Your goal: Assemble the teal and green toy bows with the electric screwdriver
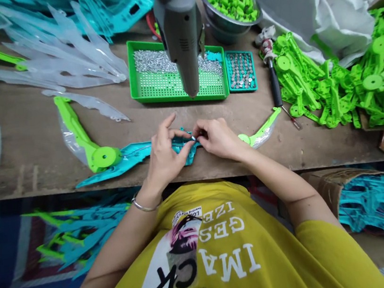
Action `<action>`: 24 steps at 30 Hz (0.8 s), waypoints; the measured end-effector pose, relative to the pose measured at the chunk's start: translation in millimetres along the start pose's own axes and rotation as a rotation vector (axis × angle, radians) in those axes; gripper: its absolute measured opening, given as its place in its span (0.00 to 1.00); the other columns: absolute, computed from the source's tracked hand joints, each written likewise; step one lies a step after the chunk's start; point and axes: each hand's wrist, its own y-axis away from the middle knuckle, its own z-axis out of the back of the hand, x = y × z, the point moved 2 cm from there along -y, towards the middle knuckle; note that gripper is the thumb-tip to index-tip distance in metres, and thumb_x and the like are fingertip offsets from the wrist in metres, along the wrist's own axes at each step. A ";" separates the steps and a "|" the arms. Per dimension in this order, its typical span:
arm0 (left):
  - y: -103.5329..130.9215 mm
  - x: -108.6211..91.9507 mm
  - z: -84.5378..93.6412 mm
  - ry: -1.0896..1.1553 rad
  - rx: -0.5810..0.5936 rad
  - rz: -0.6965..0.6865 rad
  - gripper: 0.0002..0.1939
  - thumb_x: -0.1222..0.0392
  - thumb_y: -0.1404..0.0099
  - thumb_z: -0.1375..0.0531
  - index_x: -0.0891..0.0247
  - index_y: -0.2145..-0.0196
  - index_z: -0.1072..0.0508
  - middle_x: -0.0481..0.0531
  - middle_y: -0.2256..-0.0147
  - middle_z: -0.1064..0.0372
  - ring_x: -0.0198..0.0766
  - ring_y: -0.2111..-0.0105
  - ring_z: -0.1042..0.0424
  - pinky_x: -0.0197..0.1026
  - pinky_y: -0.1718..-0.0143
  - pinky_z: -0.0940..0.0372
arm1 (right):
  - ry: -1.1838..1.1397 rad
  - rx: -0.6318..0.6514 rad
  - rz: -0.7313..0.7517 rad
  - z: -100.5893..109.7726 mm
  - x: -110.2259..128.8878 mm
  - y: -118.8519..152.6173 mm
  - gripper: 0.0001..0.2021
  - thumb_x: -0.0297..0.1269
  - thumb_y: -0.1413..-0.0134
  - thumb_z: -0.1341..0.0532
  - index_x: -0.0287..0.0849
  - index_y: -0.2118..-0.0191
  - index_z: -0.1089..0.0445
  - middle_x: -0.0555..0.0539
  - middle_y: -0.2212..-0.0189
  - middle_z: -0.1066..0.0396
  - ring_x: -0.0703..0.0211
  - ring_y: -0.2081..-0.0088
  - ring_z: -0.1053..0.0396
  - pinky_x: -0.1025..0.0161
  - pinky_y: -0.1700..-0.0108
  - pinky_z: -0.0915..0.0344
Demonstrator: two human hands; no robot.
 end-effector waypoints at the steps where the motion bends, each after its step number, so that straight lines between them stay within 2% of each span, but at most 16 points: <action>1: -2.3 0.7 1.3 0.006 0.026 0.003 0.36 0.62 0.34 0.39 0.60 0.32 0.47 0.52 0.55 0.21 0.47 0.49 0.24 0.53 0.44 0.38 | 0.024 0.011 0.015 0.5 0.2 0.4 0.08 0.25 0.46 0.40 0.41 0.64 0.25 0.48 0.66 0.20 0.60 0.65 0.25 0.64 0.59 0.36; 4: -8.7 1.5 1.3 0.009 0.112 -0.001 0.37 0.64 0.33 0.41 0.59 0.31 0.49 0.54 0.52 0.21 0.49 0.46 0.26 0.54 0.44 0.39 | 0.102 0.042 0.078 0.9 0.7 0.8 0.09 0.23 0.47 0.42 0.42 0.64 0.27 0.48 0.65 0.21 0.57 0.63 0.25 0.62 0.56 0.36; 8: -14.8 1.5 -2.6 -0.009 0.182 -0.026 0.40 0.65 0.34 0.40 0.58 0.29 0.51 0.54 0.53 0.21 0.51 0.45 0.28 0.55 0.43 0.40 | 0.190 0.017 0.244 -1.7 -2.0 1.6 0.09 0.23 0.46 0.44 0.42 0.61 0.32 0.46 0.65 0.25 0.56 0.62 0.28 0.62 0.58 0.36; 12: -17.6 2.7 -5.6 -0.058 0.172 -0.062 0.41 0.65 0.34 0.39 0.59 0.28 0.51 0.54 0.54 0.21 0.50 0.47 0.27 0.52 0.46 0.39 | 0.266 -0.009 0.402 -4.9 -9.0 5.4 0.10 0.25 0.39 0.47 0.42 0.55 0.34 0.44 0.60 0.28 0.56 0.62 0.30 0.62 0.59 0.35; 16: -17.6 2.9 -7.5 -0.108 0.137 -0.109 0.40 0.63 0.34 0.40 0.60 0.28 0.50 0.58 0.50 0.23 0.50 0.49 0.27 0.50 0.48 0.40 | 0.391 -0.030 0.550 -6.1 -14.9 11.3 0.17 0.26 0.32 0.50 0.42 0.42 0.36 0.44 0.59 0.26 0.56 0.61 0.29 0.60 0.57 0.33; 20: -16.7 2.1 -7.5 -0.164 0.126 -0.129 0.37 0.62 0.33 0.40 0.62 0.30 0.47 0.62 0.45 0.26 0.51 0.49 0.27 0.50 0.49 0.40 | 0.499 -0.082 0.606 -7.5 -19.2 15.1 0.19 0.28 0.29 0.51 0.42 0.37 0.38 0.46 0.65 0.26 0.56 0.65 0.30 0.60 0.58 0.32; 24: -16.3 -1.5 -5.7 -0.199 0.138 -0.106 0.30 0.61 0.33 0.38 0.63 0.35 0.38 0.58 0.52 0.22 0.53 0.51 0.27 0.50 0.49 0.41 | 0.398 -0.154 0.568 -3.4 -17.0 15.2 0.17 0.29 0.31 0.46 0.39 0.41 0.34 0.43 0.61 0.25 0.55 0.60 0.27 0.59 0.55 0.30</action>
